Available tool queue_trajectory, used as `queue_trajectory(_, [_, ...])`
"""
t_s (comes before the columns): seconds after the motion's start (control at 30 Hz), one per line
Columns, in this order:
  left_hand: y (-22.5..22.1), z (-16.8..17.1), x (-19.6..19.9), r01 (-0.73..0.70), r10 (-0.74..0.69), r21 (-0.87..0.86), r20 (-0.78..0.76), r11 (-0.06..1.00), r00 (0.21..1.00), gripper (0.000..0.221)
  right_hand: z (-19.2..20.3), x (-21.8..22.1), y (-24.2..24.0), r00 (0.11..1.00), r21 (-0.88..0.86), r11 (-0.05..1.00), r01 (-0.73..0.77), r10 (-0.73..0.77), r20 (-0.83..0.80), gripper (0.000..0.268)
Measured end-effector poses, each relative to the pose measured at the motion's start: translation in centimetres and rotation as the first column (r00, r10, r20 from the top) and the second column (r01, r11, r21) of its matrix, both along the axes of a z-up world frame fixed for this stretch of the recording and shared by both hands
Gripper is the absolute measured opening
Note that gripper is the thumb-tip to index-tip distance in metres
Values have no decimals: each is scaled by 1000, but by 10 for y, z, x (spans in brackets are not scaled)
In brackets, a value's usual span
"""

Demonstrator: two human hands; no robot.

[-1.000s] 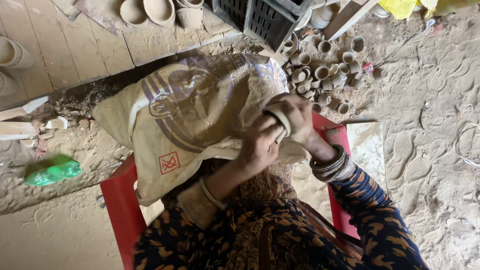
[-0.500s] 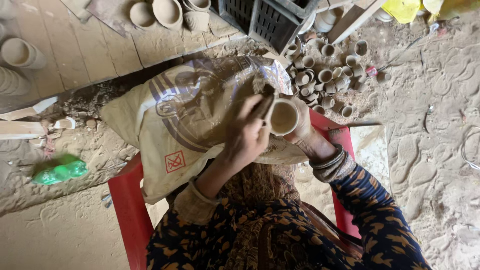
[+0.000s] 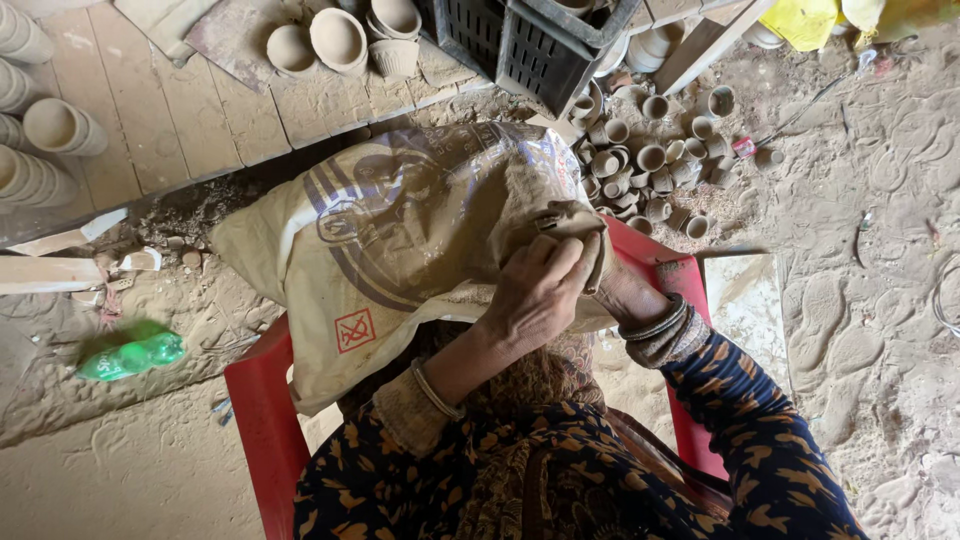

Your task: The person repeatedly smooths the exterior and interior surfaces of small clay cups using a cloth. They pick up cups from a crate, rub them with the cloth, and place them on a nearby surface. The process is repeated for multiple cups throughout the video.

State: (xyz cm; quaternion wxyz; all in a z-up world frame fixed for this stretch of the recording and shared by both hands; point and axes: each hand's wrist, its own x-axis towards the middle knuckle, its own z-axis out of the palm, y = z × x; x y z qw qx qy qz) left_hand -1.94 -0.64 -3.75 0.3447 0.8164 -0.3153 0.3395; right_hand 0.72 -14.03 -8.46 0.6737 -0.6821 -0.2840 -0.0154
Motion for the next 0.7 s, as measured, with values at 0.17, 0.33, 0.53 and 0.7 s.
queue_trajectory(0.17, [26, -2, 12, 63, -124, -160, -406, 985, 905, 17, -7, -9, -17, 982, 205, 966, -159, 133, 135, 57])
queue_trajectory(0.33, [78, -4, 22, -28, -160, -455, -369, 890, 915, 16, -11, -4, -33, 981, 291, 954, -72, 121, -152, 71])
queue_trajectory(0.53, [86, 6, -7, -101, -118, -414, -472, 905, 874, 18, -10, -7, -41, 998, 103, 994, -27, 21, 64, 66])
queue_trajectory(0.7, [60, 21, -16, -14, -2, -134, -113, 991, 994, 28, -3, -1, -31, 539, 791, 610, 48, 651, -535, 51])
